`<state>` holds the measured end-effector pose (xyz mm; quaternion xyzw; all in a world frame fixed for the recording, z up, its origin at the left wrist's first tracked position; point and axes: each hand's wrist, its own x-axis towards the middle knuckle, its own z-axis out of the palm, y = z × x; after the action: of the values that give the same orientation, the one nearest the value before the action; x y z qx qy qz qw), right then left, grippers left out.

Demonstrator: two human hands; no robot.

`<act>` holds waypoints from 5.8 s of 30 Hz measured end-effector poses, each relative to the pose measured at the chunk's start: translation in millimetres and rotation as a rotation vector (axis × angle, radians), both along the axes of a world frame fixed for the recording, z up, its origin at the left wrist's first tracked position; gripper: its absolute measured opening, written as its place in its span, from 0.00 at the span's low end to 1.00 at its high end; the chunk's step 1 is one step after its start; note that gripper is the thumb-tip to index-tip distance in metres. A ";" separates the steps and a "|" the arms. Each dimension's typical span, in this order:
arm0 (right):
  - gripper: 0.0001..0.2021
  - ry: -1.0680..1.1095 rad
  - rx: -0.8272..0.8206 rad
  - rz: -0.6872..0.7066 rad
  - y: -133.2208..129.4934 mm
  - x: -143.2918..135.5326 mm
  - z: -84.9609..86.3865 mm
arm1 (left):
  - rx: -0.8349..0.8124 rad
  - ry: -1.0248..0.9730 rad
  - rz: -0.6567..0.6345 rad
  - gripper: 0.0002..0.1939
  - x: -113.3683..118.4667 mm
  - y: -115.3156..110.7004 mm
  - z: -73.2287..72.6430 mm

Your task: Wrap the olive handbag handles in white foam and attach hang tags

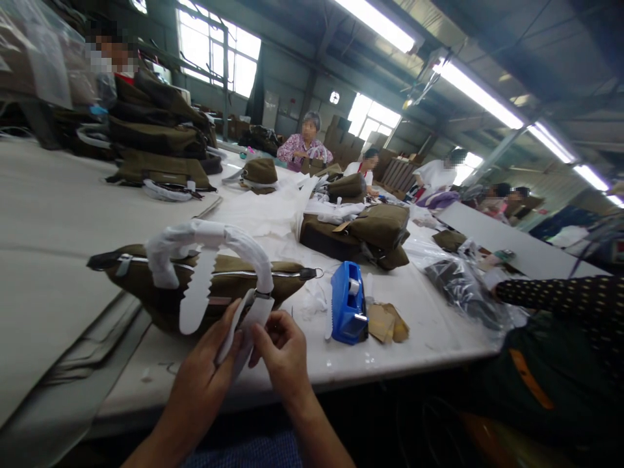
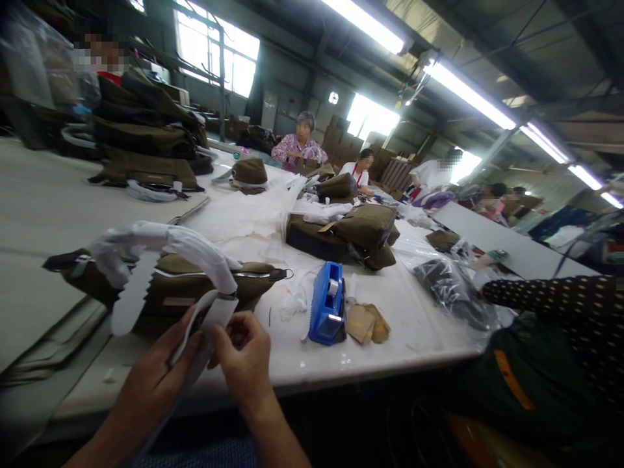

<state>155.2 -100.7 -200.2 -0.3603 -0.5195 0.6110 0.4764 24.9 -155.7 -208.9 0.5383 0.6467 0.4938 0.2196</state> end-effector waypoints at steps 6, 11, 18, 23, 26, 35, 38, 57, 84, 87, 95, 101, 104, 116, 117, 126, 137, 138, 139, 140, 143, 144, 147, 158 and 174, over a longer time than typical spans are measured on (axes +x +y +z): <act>0.21 -0.194 0.231 -0.189 10.4 -3.1 8.0 | 0.120 0.228 0.009 0.30 -4.1 -3.3 -7.9; 0.20 -0.138 0.202 -0.264 6.2 -17.9 0.9 | 0.092 0.435 0.095 0.28 7.9 -5.5 -5.1; 0.19 -0.147 0.262 -0.285 -0.3 -15.8 -7.9 | 0.008 0.643 0.156 0.27 20.7 -4.8 9.6; 0.19 -0.166 0.419 -0.229 -0.2 -9.8 -4.9 | 0.046 0.679 0.175 0.32 22.1 -5.8 0.8; 0.19 -0.198 0.364 -0.221 1.8 -7.5 -1.4 | 0.068 0.489 0.067 0.34 17.2 -9.0 -0.7; 0.19 -0.024 0.162 -0.074 8.9 -0.6 1.7 | -0.311 -0.619 -0.100 0.38 -0.7 -5.0 36.7; 0.18 -0.073 0.190 -0.080 9.2 2.6 5.1 | -0.345 -0.608 -0.131 0.35 -0.2 1.8 33.8; 0.19 -0.757 0.347 -0.867 77.0 167.0 12.0 | -0.445 -0.388 -0.097 0.42 -7.6 19.6 21.1; 0.19 -0.018 -0.123 -0.829 16.7 164.5 -17.9 | -0.539 -0.415 -0.069 0.45 -9.2 22.7 14.3; 0.22 -0.004 -0.235 -0.815 11.2 164.5 -30.6 | -0.516 -0.394 -0.017 0.43 -4.9 24.3 16.2; 0.27 -0.057 -0.317 -0.827 17.6 167.9 -51.5 | -0.534 -0.376 -0.005 0.45 -4.4 26.7 19.0; 0.25 -0.103 -0.259 -0.845 20.0 169.1 -51.0 | -0.539 -0.394 -0.052 0.44 -9.5 25.3 11.3; 0.25 -0.102 -0.259 -0.832 19.8 168.3 -52.6 | -0.505 -0.411 -0.077 0.42 -8.6 24.3 17.5; 0.23 -0.414 -0.068 -0.840 -10.1 169.3 -46.2 | -0.419 -0.333 -0.116 0.38 -10.4 24.0 20.0; 0.20 -0.483 0.005 -0.818 -14.1 167.5 -41.2 | -0.413 -0.327 -0.117 0.38 -10.5 24.0 19.9; 0.05 -0.543 0.617 -0.237 -31.1 93.8 53.4 | -0.303 -0.362 -0.119 0.34 -8.0 22.1 18.6; 0.12 -0.650 0.538 -0.147 11.7 14.5 55.6 | -0.224 -0.390 -0.143 0.29 -7.6 19.4 20.0; 0.13 -0.709 0.558 -0.185 15.4 12.9 53.0 | -0.224 -0.380 -0.136 0.30 -7.5 19.7 18.1; 0.14 -0.769 0.577 -0.218 18.0 11.5 51.5 | -0.220 -0.372 -0.130 0.31 -7.6 20.1 15.8; 0.15 -0.828 0.590 -0.244 19.6 10.4 51.1 | -0.216 -0.368 -0.127 0.32 -8.0 20.5 13.3; 0.16 -0.960 0.572 -0.269 21.0 8.6 54.5 | -0.203 -0.392 -0.144 0.33 -10.3 21.7 7.2; 0.16 -0.986 0.558 -0.264 21.0 8.6 56.3 | -0.208 -0.401 -0.150 0.33 -11.3 22.0 6.4; 0.15 -1.023 0.520 -0.236 21.4 11.2 61.1 | -0.239 -0.410 -0.149 0.33 -13.5 22.3 7.7; 0.19 -0.285 0.023 0.160 45.6 29.3 34.7 | -0.450 -0.826 -0.284 0.37 -13.7 11.1 19.5; 0.18 -0.236 0.119 -0.226 10.7 30.1 17.5 | -0.402 -0.782 -0.233 0.36 -4.6 13.5 27.1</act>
<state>185.3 -90.0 -182.6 -0.4569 -0.5631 0.4753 0.4983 20.3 -142.1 -181.8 0.3274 0.5334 0.4966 0.6014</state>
